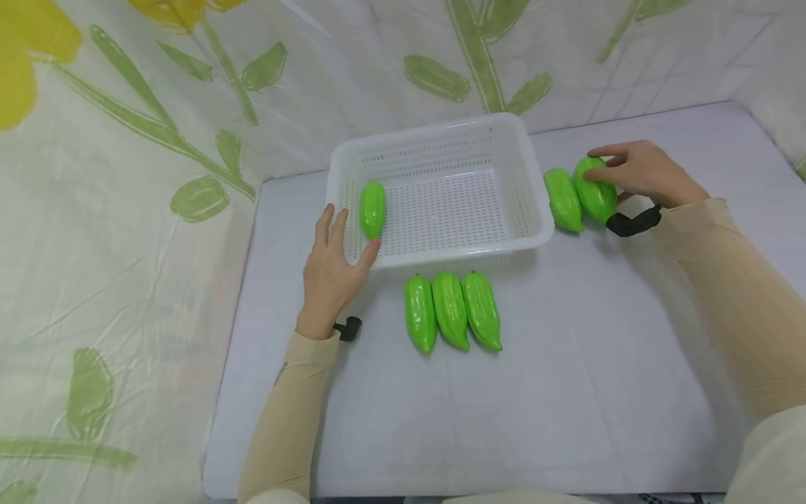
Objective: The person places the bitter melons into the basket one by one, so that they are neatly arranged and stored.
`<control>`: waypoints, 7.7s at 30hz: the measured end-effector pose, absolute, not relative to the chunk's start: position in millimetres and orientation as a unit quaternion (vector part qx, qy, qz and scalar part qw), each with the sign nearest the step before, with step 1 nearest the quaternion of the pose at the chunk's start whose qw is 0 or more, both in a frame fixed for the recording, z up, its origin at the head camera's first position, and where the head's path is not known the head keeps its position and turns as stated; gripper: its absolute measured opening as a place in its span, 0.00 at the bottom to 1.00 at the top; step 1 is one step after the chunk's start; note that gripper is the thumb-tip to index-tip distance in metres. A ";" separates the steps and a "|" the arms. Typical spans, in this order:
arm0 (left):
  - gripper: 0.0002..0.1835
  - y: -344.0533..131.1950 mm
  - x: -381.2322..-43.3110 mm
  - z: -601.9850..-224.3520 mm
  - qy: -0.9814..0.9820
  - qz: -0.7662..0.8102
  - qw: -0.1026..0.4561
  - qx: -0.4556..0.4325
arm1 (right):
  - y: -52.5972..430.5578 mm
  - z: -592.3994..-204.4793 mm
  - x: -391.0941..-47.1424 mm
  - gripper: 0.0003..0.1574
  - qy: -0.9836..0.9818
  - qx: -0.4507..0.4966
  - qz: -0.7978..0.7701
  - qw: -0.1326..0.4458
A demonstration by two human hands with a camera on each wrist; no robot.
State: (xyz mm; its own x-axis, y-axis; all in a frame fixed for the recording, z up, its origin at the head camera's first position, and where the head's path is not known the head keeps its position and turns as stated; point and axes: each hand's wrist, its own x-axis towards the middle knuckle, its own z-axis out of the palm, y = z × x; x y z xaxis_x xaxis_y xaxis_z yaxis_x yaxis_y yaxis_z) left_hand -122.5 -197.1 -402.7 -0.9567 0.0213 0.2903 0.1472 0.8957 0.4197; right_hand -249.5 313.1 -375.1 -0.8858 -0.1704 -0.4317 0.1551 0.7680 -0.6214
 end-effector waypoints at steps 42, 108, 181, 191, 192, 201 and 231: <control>0.45 -195.7 -121.0 -401.1 -0.962 -0.227 0.145 -0.047 | 279.3 -298.5 -246.1 0.48 0.920 -0.017 -0.350 0.177; 0.45 -187.8 -120.1 -399.7 -0.962 -0.230 0.142 -0.049 | 30.0 -331.0 -282.0 0.41 0.853 -0.112 -0.436 0.263; 0.45 -186.6 -119.8 -401.3 -0.960 -0.229 0.156 -0.053 | 4.4 -360.5 -285.8 0.56 0.895 -0.109 -0.313 0.299; 0.45 -185.1 -120.9 -400.4 -0.961 -0.225 0.154 -0.054 | 7.1 -343.8 -275.0 0.60 0.901 -0.157 -0.291 0.280; 0.45 -185.0 -121.1 -400.4 -0.960 -0.224 0.155 -0.055 | 7.4 -342.1 -274.0 0.59 0.902 -0.160 -0.291 0.277; 0.44 -186.3 -120.0 -400.9 -0.961 -0.224 0.152 -0.050 | 11.7 -332.2 -266.2 0.61 0.905 -0.179 -0.284 0.261; 0.44 -196.8 -111.3 -406.1 -0.963 -0.228 0.138 -0.033 | 97.3 -315.1 -256.4 0.55 0.902 -0.169 -0.334 0.216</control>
